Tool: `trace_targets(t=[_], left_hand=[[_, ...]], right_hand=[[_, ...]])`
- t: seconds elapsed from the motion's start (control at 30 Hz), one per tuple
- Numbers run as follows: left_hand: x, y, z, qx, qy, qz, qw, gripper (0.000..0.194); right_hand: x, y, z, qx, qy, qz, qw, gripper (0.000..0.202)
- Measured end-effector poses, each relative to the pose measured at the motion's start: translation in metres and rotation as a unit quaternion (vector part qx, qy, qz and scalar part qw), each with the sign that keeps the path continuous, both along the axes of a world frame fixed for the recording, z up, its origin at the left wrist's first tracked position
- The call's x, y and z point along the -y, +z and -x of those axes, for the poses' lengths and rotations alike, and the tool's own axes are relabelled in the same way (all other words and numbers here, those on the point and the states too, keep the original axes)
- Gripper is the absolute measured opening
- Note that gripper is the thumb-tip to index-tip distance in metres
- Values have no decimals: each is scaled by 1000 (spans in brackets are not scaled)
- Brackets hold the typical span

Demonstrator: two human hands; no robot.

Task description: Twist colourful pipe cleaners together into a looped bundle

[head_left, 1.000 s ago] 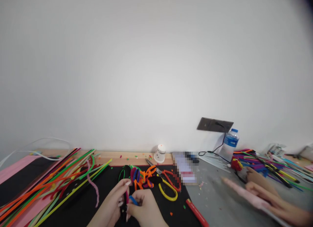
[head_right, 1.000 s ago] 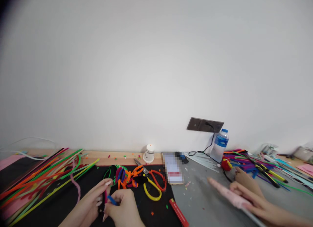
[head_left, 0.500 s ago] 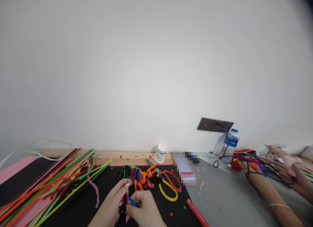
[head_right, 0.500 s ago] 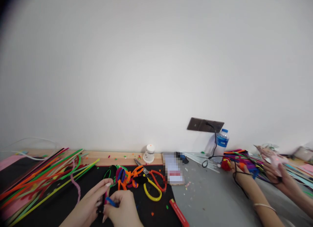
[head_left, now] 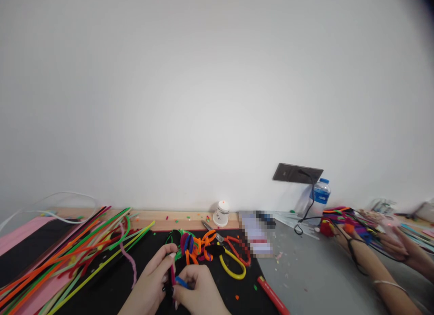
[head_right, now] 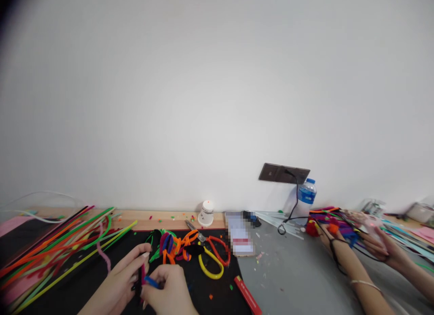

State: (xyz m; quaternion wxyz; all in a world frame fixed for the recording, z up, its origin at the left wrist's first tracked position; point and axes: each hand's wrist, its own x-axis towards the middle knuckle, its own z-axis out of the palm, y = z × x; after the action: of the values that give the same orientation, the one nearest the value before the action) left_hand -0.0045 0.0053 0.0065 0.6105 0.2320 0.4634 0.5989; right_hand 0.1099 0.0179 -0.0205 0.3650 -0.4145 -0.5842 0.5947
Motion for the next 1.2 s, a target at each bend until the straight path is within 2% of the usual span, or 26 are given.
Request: trace_targets(t=[0.2,0.3,0.53,0.73,0.83,0.97,1.1,1.2], left_hand=[[-4,-11,1,4,41,-39,998,28],[-5,-15,1,7,42,-40,998,28],[3,0,0,17,33,-47,998,21],[4,3,1,51,14,-34,998,23],[4,6,2,69,-4,-33,997,21],[5,9,4,92,-3,-37,995,20],[6,7,4,116,0,-49,992,18],[6,6,4,135,-10,-54,989,16]], right_hand=[[2,4,2,12,-8,8,1000,8],[2,4,3,16,-16,7,1000,10],[0,4,3,47,-32,-6,998,16],[3,6,3,68,-15,-1,998,12],[5,5,1,88,3,-23,996,8],[9,8,-1,155,-40,-95,983,8],[13,18,0,188,15,-143,972,15],[15,23,1,178,10,-137,974,15]])
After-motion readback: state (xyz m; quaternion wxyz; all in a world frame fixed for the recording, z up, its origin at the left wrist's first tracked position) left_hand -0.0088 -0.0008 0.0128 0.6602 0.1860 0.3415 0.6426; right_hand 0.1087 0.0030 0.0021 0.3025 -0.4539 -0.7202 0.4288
